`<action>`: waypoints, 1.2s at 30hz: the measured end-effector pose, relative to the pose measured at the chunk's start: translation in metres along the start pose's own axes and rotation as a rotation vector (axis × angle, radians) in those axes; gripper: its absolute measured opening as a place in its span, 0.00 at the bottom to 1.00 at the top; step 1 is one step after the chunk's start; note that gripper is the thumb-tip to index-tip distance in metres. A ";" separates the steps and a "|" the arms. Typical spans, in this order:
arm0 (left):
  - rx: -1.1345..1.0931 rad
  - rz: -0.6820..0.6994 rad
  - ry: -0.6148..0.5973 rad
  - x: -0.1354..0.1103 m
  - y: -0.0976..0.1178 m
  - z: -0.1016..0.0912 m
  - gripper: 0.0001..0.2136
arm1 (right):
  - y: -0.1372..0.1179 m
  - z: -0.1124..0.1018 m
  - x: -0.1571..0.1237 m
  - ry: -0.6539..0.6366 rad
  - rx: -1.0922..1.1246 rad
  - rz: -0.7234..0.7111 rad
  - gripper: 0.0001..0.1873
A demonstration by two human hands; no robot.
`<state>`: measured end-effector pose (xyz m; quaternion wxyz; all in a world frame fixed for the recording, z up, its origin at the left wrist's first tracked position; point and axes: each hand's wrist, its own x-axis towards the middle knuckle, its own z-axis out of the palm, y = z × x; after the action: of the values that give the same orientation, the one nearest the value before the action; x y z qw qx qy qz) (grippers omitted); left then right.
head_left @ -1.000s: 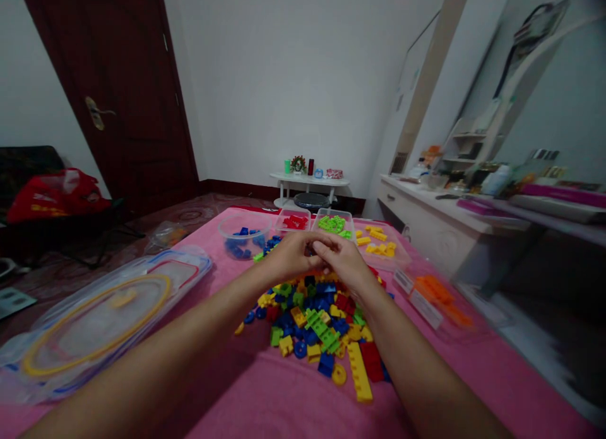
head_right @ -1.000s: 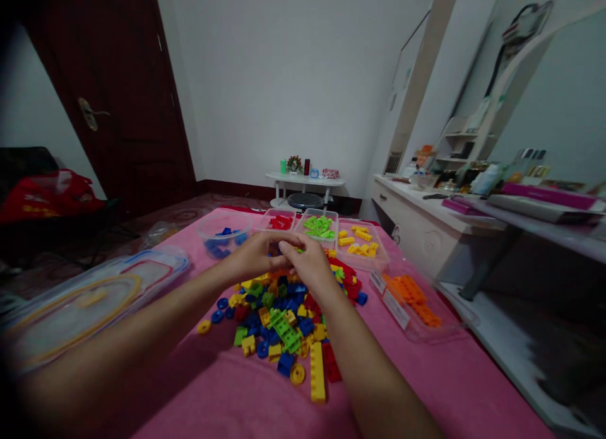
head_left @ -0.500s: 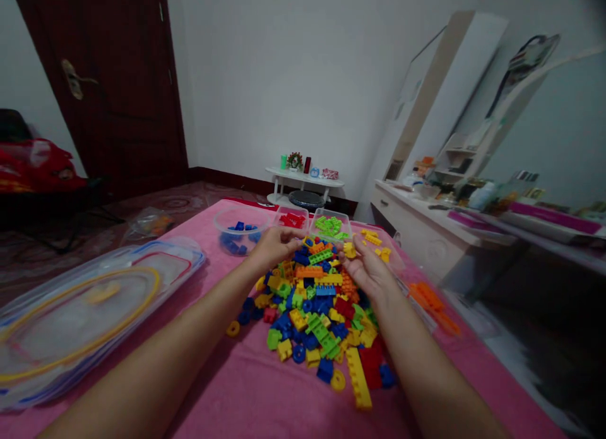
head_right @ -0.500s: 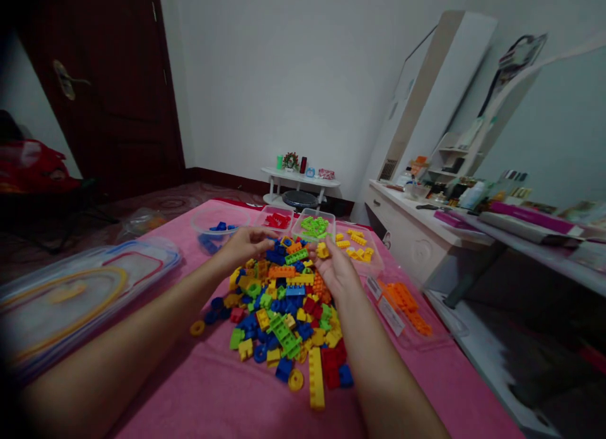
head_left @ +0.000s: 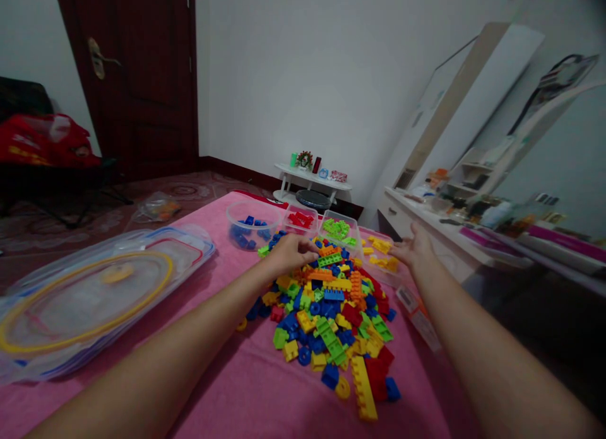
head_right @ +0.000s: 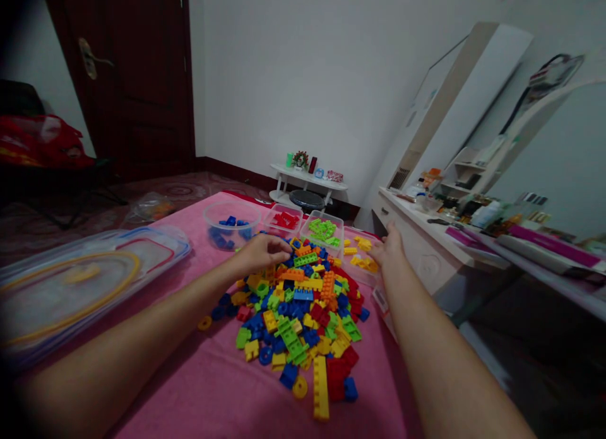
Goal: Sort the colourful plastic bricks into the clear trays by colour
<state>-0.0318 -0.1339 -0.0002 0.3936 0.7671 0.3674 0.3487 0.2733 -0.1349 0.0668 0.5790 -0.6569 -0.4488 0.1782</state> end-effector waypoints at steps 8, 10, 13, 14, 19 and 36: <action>0.524 0.257 -0.118 -0.016 0.018 0.008 0.20 | -0.011 0.005 -0.060 -0.292 -0.013 0.086 0.22; 0.570 0.271 -0.105 -0.017 0.018 0.010 0.17 | -0.008 0.007 -0.083 -0.443 -0.274 -0.009 0.20; 0.601 0.268 -0.089 -0.017 0.016 0.013 0.14 | -0.001 0.010 -0.110 -0.479 -0.598 -0.105 0.19; 0.610 0.269 -0.079 -0.017 0.015 0.013 0.14 | 0.001 0.012 -0.116 -0.463 -0.655 -0.118 0.18; 0.571 0.302 -0.020 -0.017 0.019 0.010 0.12 | 0.000 0.018 -0.127 -0.410 -0.686 -0.148 0.12; -0.539 -0.010 -0.132 -0.026 0.045 0.033 0.23 | -0.057 0.016 -0.164 -0.705 -0.007 -0.009 0.26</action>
<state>-0.0043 -0.1857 0.0180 0.6085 0.6539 0.2385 0.3812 0.1520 -0.2600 0.0686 0.3870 -0.5551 -0.6246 0.3898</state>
